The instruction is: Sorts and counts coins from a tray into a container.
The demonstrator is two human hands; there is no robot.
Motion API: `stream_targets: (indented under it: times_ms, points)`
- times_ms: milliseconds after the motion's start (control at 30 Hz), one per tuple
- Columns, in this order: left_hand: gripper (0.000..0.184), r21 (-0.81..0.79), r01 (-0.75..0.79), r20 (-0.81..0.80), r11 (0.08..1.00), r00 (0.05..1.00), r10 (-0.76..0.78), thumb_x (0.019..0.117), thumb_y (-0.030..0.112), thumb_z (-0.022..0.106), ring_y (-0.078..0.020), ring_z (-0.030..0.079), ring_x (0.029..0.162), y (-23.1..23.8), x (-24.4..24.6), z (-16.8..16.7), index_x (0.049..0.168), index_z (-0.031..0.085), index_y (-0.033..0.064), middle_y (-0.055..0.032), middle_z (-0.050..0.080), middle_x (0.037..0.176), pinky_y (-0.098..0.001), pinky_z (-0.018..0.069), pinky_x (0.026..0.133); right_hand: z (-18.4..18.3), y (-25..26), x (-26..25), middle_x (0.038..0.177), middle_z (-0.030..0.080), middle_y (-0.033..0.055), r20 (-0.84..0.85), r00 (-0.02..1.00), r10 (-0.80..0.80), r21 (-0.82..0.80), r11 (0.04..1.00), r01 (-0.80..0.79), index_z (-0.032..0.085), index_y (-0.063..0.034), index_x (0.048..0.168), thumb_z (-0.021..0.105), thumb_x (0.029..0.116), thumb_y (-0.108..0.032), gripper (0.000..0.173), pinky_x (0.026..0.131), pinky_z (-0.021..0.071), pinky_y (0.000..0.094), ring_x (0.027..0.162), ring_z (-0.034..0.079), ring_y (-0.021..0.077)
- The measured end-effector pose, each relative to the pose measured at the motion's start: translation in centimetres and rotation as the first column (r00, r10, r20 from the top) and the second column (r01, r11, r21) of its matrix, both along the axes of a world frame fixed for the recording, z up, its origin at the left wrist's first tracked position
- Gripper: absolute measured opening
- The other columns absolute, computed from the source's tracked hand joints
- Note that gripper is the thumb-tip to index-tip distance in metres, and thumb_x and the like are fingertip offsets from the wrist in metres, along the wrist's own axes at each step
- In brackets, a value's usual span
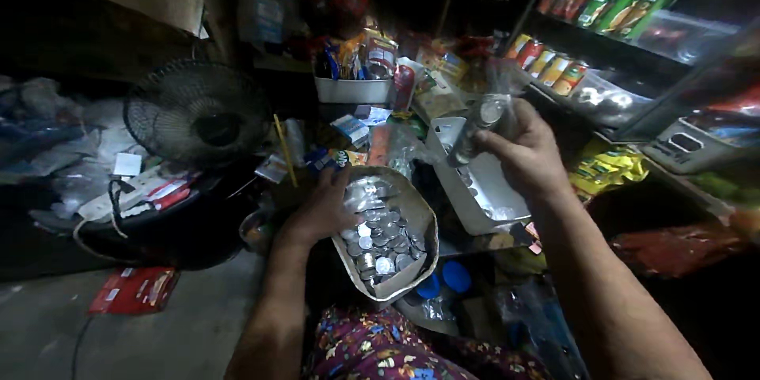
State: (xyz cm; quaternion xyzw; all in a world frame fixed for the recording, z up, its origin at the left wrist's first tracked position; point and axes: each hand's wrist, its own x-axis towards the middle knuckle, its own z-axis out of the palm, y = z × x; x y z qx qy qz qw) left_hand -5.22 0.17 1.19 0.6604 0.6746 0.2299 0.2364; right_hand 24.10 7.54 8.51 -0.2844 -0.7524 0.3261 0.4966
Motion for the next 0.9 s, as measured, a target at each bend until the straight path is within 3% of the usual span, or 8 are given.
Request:
stream_targets:
  times_ms: [133,267,400,500,633,733,833,900]
  points:
    - [0.105,0.032,0.074,0.021,0.997,0.997,-0.075,0.0775,0.024,0.09,-0.0442,0.041,0.141,-0.3,-0.8,-0.1,0.161,0.028,0.009,-0.0248,0.024,0.164,-0.0607,0.0421,0.108,-1.8,-0.9,-4.1,0.116,0.066,0.0049,0.19,0.963,0.193,0.163,0.961,-0.224,0.051,0.0013,0.133,0.066,0.0919,-0.003,0.043,0.084,0.0588,0.0239,0.096,0.066,0.0039]
    - [0.109,-0.02,0.09,0.027,0.996,0.996,-0.089,0.0765,0.019,0.091,-0.0432,0.042,0.14,-0.7,-0.7,0.7,0.162,0.025,0.0107,-0.0217,0.019,0.166,-0.0587,0.0442,0.105,-3.3,-1.4,-7.0,0.116,0.069,0.0202,0.624,0.779,0.061,0.347,0.872,-0.346,0.066,0.0008,0.127,0.069,0.088,0.005,0.039,0.095,0.0553,0.0481,0.108,0.067,0.0319]
    - [0.111,-0.01,0.14,0.091,0.99,0.986,-0.139,0.0741,0.026,0.092,-0.0396,0.046,0.137,-0.6,-1.6,0.0,0.162,0.025,0.0132,-0.0177,0.017,0.168,-0.0556,0.0496,0.099,-6.7,-1.1,-9.5,0.107,0.068,0.0194,0.804,0.594,0.018,0.307,0.844,-0.44,0.073,-0.0061,0.115,0.067,0.0921,0.0,0.025,0.088,0.0553,0.0528,0.107,0.064,0.0387]
    - [0.109,-0.007,0.022,-0.038,1.0,0.999,-0.023,0.0761,0.038,0.091,-0.0436,0.047,0.136,-0.8,-0.1,0.2,0.162,0.028,0.0135,-0.0206,0.02,0.167,-0.0606,0.0482,0.101,-7.3,-0.9,-10.2,0.112,0.067,0.0224,0.774,0.629,0.067,0.2,0.917,-0.344,0.068,0.0003,0.122,0.078,0.0858,-0.007,0.038,0.096,0.0528,0.0531,0.111,0.064,0.0386]
    - [0.106,-0.001,-0.144,-0.261,0.99,0.955,0.139,0.0789,0.043,0.087,-0.0516,0.017,0.151,-0.9,3.1,1.0,0.161,0.028,0.0116,-0.0284,0.017,0.166,-0.0656,0.0241,0.118,-7.3,-0.7,-10.3,0.123,0.064,0.0241,0.757,0.652,0.039,0.153,0.96,-0.236,0.06,0.0015,0.134,0.083,0.0818,-0.01,0.058,0.101,0.0504,0.0534,0.117,0.062,0.0392]
    - [0.107,-0.002,-0.15,-0.263,0.989,0.954,0.144,0.0791,0.041,0.088,-0.0514,0.019,0.15,-0.7,3.3,1.0,0.162,0.027,0.0121,-0.0281,0.016,0.166,-0.0642,0.0292,0.116,-4.7,-1.6,-8.1,0.125,0.064,0.0209,0.668,0.735,0.116,0.076,0.972,-0.222,0.058,-0.0026,0.139,0.076,0.0888,-0.003,0.053,0.097,0.0544,0.0467,0.109,0.066,0.0317]
    - [0.108,0.044,-0.147,-0.26,0.988,0.953,0.154,0.0761,0.042,0.09,-0.0527,0.026,0.147,-0.6,3.1,0.6,0.161,0.03,0.0119,-0.0297,0.021,0.163,-0.0652,0.0336,0.113,-0.6,-5.0,-3.9,0.113,0.069,0.007,0.332,0.925,0.184,0.336,0.893,-0.298,0.068,-0.0025,0.126,0.066,0.0941,-0.008,0.033,0.09,0.0577,0.0284,0.1,0.067,0.0114]
    - [0.11,0.055,-0.148,-0.253,0.988,0.955,0.157,0.0745,0.042,0.091,-0.052,0.027,0.147,-0.4,2.9,0.1,0.161,0.03,0.013,-0.0288,0.021,0.164,-0.0651,0.0338,0.113,3.0,-8.9,-1.0,0.109,0.071,-0.002,0.19,0.949,0.251,0.461,0.831,-0.312,0.071,-0.0077,0.115,0.062,0.0977,-0.019,0.022,0.09,0.058,0.0243,0.102,0.067,0.0065]
